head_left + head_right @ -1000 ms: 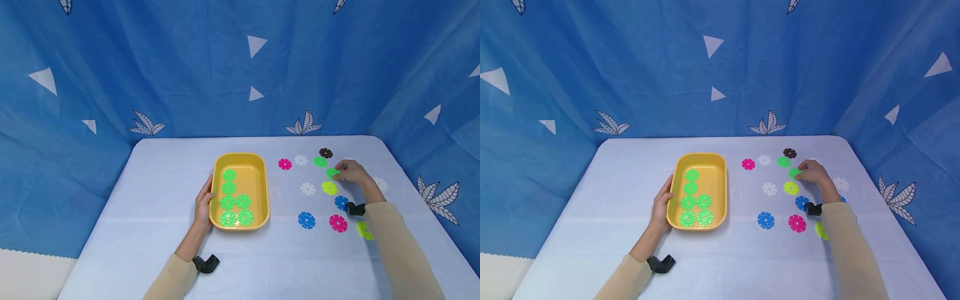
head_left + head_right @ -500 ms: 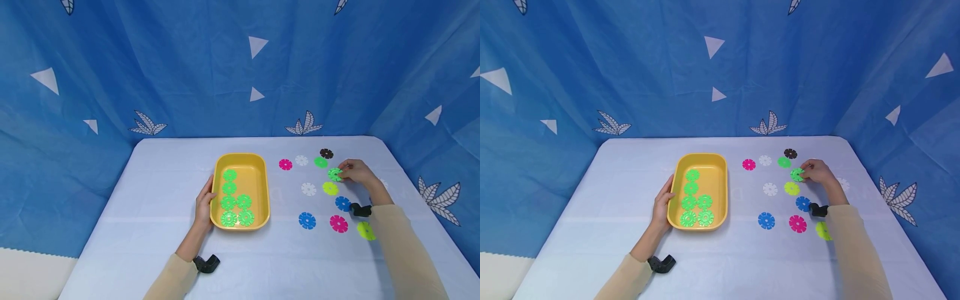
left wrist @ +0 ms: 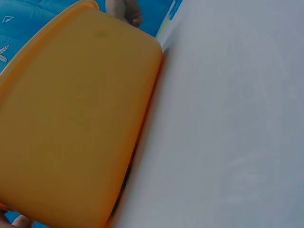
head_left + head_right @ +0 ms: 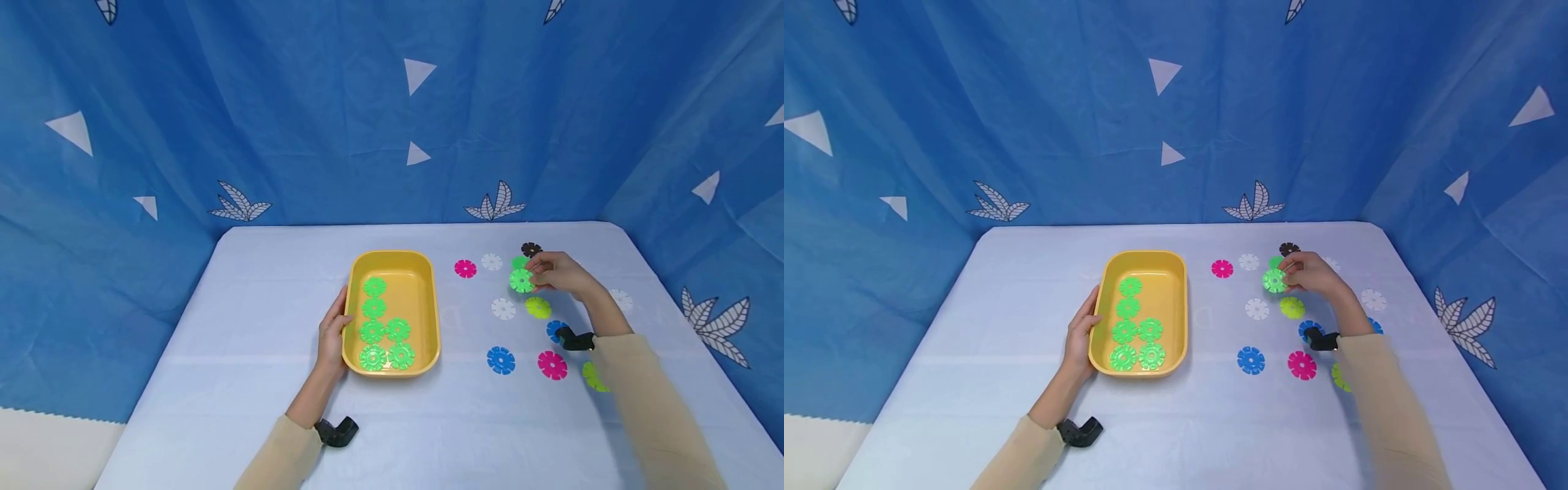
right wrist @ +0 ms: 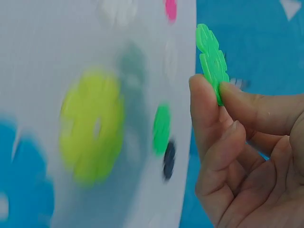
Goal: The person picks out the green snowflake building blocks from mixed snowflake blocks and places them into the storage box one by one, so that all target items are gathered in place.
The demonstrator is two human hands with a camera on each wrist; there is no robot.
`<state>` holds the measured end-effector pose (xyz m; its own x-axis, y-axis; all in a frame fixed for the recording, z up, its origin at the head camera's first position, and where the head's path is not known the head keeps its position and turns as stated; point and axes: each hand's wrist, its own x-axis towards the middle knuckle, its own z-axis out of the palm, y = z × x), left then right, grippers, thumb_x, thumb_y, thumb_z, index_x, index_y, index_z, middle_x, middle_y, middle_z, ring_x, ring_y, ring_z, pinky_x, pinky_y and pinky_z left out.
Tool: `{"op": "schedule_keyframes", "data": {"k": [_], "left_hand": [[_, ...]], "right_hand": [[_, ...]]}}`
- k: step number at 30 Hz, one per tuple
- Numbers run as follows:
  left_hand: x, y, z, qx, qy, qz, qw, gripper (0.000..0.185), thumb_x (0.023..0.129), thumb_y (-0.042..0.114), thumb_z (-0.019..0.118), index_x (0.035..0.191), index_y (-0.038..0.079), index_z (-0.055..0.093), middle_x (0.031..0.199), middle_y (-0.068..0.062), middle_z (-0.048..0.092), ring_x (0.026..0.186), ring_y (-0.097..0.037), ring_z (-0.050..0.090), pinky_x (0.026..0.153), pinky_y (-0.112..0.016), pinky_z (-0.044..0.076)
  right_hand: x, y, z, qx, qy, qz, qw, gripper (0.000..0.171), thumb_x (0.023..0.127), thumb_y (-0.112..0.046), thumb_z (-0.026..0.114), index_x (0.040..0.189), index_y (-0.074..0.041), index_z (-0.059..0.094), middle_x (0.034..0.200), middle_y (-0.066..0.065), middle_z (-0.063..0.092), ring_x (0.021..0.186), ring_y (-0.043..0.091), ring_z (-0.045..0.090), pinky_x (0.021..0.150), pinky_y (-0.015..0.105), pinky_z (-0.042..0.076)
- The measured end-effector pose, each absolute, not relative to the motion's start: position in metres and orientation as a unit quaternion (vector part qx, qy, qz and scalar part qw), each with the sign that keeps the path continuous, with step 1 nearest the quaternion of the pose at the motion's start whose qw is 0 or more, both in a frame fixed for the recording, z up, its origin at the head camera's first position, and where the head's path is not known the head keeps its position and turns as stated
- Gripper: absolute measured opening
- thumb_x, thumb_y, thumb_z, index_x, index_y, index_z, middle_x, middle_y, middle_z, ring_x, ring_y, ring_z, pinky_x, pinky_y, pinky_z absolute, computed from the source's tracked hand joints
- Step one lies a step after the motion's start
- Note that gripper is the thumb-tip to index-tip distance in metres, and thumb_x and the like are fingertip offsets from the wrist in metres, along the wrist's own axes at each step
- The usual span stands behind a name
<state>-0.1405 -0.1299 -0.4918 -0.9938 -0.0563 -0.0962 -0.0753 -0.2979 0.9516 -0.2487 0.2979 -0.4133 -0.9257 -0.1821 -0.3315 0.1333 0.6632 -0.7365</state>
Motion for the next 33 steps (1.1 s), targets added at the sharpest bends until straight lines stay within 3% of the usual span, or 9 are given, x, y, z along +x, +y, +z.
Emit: {"op": "schedule_keyframes", "data": {"k": [9, 13, 18, 24, 29, 33], "left_hand": [[-0.140, -0.130, -0.491, -0.047, 0.589, 0.806, 0.003, 0.063, 0.095, 0.004, 0.038, 0.155, 0.020, 0.029, 0.162, 0.005, 0.023, 0.150, -0.013, 0.018, 0.122, -0.035, 0.021], [-0.141, -0.130, -0.491, -0.046, 0.587, 0.808, 0.002, 0.062, 0.096, 0.004, 0.038, 0.155, 0.020, 0.029, 0.162, 0.005, 0.023, 0.151, -0.013, 0.017, 0.122, -0.036, 0.020], [-0.140, -0.129, -0.491, -0.049, 0.586, 0.808, 0.003, 0.062, 0.096, 0.004, 0.037, 0.155, 0.020, 0.029, 0.162, 0.005, 0.023, 0.151, -0.013, 0.017, 0.122, -0.036, 0.020], [-0.139, -0.129, -0.491, -0.051, 0.588, 0.807, 0.003, 0.062, 0.096, 0.004, 0.037, 0.155, 0.021, 0.029, 0.163, 0.004, 0.022, 0.151, -0.014, 0.016, 0.122, -0.038, 0.020], [-0.139, -0.128, -0.492, -0.049, 0.589, 0.807, 0.002, 0.062, 0.096, 0.003, 0.037, 0.155, 0.020, 0.030, 0.163, 0.004, 0.022, 0.151, -0.015, 0.017, 0.122, -0.038, 0.020], [-0.141, -0.128, -0.492, -0.051, 0.592, 0.805, 0.000, 0.062, 0.096, 0.003, 0.037, 0.155, 0.018, 0.029, 0.163, 0.003, 0.023, 0.151, -0.016, 0.017, 0.122, -0.039, 0.020]], "right_hand": [[-0.253, 0.229, -0.397, -0.079, 0.898, -0.400, 0.166, 0.023, 0.091, -0.006, 0.065, 0.111, 0.003, 0.061, 0.097, 0.014, 0.058, 0.078, 0.023, 0.070, 0.073, 0.039, 0.054], [-0.256, 0.197, -0.390, -0.121, 0.892, -0.406, 0.156, 0.016, 0.091, -0.004, 0.064, 0.106, 0.001, 0.064, 0.096, 0.014, 0.061, 0.075, 0.020, 0.067, 0.069, 0.036, 0.054], [-0.256, 0.160, -0.386, -0.166, 0.880, -0.414, 0.163, 0.013, 0.090, 0.000, 0.064, 0.103, 0.001, 0.066, 0.093, 0.015, 0.063, 0.076, 0.026, 0.064, 0.067, 0.034, 0.056], [-0.258, 0.125, -0.388, -0.218, 0.876, -0.390, 0.182, 0.011, 0.088, 0.000, 0.067, 0.099, -0.001, 0.069, 0.092, 0.012, 0.066, 0.073, 0.025, 0.065, 0.070, 0.047, 0.056], [-0.261, 0.104, -0.390, -0.245, 0.871, -0.381, 0.191, 0.010, 0.086, 0.005, 0.067, 0.095, 0.002, 0.069, 0.086, 0.013, 0.065, 0.068, 0.018, 0.065, 0.068, 0.037, 0.060], [-0.265, 0.089, -0.395, -0.260, 0.874, -0.363, 0.192, 0.009, 0.085, 0.006, 0.069, 0.093, 0.002, 0.069, 0.085, 0.012, 0.066, 0.070, 0.017, 0.064, 0.073, 0.039, 0.061]]}}
